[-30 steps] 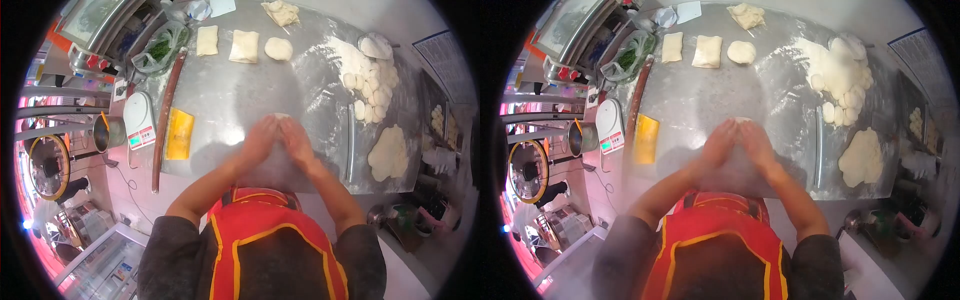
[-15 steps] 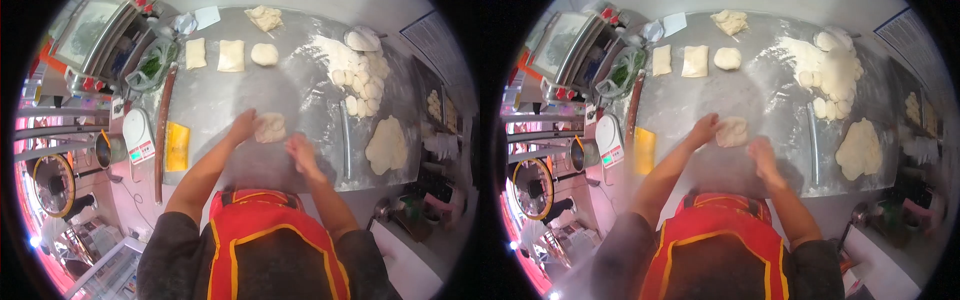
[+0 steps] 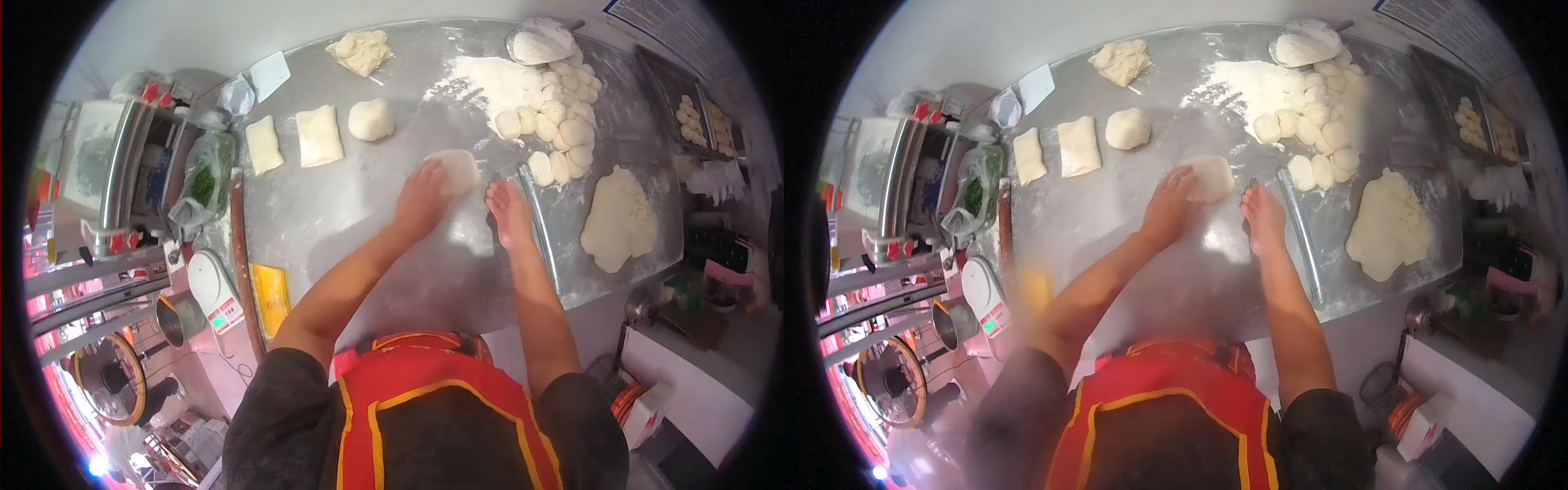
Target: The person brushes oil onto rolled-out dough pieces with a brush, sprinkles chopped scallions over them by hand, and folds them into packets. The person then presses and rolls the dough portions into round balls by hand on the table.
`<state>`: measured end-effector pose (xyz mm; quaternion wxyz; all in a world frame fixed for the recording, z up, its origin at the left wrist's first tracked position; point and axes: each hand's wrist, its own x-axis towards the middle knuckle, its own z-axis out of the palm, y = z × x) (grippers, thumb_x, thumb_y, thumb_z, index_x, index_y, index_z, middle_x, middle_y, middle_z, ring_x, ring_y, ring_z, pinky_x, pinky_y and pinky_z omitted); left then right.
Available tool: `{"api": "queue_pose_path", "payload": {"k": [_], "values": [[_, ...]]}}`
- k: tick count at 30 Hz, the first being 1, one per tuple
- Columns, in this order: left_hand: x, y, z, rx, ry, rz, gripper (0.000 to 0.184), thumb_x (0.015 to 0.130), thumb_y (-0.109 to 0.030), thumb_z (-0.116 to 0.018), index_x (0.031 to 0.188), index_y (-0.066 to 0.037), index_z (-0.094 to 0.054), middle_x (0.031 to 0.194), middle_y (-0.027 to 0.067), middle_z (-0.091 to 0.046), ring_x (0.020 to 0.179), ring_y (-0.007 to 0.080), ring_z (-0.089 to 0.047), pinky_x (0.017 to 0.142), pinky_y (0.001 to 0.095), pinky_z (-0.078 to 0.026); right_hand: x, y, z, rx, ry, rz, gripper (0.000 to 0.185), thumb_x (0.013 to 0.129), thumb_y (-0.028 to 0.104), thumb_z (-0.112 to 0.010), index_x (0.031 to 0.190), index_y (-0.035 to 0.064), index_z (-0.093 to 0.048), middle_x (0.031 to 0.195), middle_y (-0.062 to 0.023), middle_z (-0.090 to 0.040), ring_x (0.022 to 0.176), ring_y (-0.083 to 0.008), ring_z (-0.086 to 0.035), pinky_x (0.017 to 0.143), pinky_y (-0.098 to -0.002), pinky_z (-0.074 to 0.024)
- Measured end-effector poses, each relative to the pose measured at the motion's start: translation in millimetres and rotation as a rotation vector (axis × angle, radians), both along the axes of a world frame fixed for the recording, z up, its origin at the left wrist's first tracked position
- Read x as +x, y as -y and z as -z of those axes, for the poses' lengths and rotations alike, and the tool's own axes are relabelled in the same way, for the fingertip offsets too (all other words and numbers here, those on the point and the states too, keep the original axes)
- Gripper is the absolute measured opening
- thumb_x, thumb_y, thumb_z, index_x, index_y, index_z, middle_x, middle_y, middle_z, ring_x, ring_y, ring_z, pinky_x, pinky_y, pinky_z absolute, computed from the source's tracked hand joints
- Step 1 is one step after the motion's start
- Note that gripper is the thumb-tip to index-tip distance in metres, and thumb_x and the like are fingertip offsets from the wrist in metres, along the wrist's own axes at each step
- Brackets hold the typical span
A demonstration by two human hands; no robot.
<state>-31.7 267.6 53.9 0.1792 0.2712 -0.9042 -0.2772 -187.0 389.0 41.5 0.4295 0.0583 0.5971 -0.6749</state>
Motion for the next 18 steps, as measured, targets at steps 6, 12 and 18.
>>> {"api": "queue_pose_path", "payload": {"k": [6, 12, 18], "values": [[-50.6, 4.3, 44.0, -0.137, 0.091, -0.069, 0.057, 0.090, -0.033, -0.053, 0.135, -0.002, -0.039, 0.143, 0.0188, -0.035, 0.134, 0.0362, -0.028, 0.110, 0.0512, -0.019, 4.7, 25.5, 29.1, 0.043, 0.058, 0.120, 0.041, 0.094, 0.039, -0.048, 0.103, -0.0007, -0.057, 0.088, -0.0078, -0.060, 0.074, -0.0172, -0.059, 0.067, -0.0281, -0.0494], [-50.3, 5.0, 48.1, -0.128, 0.087, -0.067, 0.059, 0.089, -0.035, -0.053, 0.136, -0.002, -0.038, 0.143, 0.0191, -0.034, 0.135, 0.0365, -0.026, 0.110, 0.0528, -0.017, 10.0, 62.2, 35.2, 0.262, 0.024, -0.095, 0.049, 0.094, 0.044, -0.046, 0.095, -0.0021, -0.061, 0.081, -0.0104, -0.062, 0.073, -0.0182, -0.060, 0.066, -0.0293, -0.0519], [-24.0, 38.1, 33.2, 0.301, -0.077, -0.263, 0.054, 0.086, -0.030, -0.058, 0.130, -0.002, -0.045, 0.132, 0.0206, -0.046, 0.122, 0.0346, -0.043, 0.102, 0.0434, -0.033, -37.1, 28.8, 0.2, 0.199, -0.285, -0.092, 0.030, 0.088, 0.027, -0.061, 0.094, -0.0030, -0.063, 0.084, -0.0101, -0.065, 0.068, -0.0153, -0.061, 0.056, -0.0239, -0.0470]]}}
